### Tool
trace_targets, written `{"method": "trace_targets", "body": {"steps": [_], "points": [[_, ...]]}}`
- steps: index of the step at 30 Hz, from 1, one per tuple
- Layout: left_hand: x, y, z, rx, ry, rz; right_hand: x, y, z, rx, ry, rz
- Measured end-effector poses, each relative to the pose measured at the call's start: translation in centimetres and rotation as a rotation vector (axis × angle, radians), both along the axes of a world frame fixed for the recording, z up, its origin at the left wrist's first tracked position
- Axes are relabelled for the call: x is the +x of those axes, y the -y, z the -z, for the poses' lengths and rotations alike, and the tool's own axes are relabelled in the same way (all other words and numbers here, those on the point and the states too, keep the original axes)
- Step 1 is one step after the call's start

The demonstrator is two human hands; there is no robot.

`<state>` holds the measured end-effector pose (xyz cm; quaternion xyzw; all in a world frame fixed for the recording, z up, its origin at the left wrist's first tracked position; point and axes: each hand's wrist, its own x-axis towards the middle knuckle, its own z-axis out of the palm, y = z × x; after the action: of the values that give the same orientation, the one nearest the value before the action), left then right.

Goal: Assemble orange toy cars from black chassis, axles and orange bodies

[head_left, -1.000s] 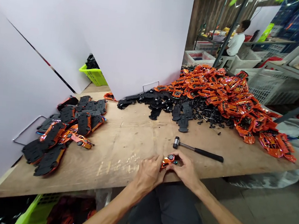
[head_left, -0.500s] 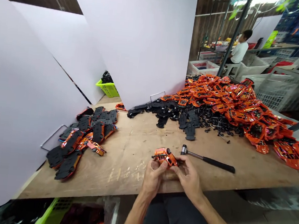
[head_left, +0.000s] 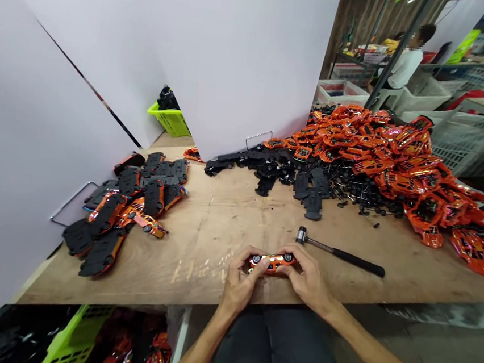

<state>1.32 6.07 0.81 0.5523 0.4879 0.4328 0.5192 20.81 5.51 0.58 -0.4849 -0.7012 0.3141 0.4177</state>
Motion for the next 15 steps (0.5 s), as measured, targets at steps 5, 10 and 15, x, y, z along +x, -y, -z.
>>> {"method": "trace_targets", "body": {"steps": [5,10,15], "points": [[-1.1,-0.4,-0.7,0.058,-0.132,0.091,0.1,0.4,1.1,-0.178,-0.153,0.062],[-1.3,-1.1,-4.1,0.398,-0.602,0.402,0.5,-0.8,-1.2,-0.205,-0.136,-0.018],[1.1,-1.0,-4.7,0.454,-0.962,0.336,-0.7,-1.5,-3.8,-0.245,-0.19,0.084]]}}
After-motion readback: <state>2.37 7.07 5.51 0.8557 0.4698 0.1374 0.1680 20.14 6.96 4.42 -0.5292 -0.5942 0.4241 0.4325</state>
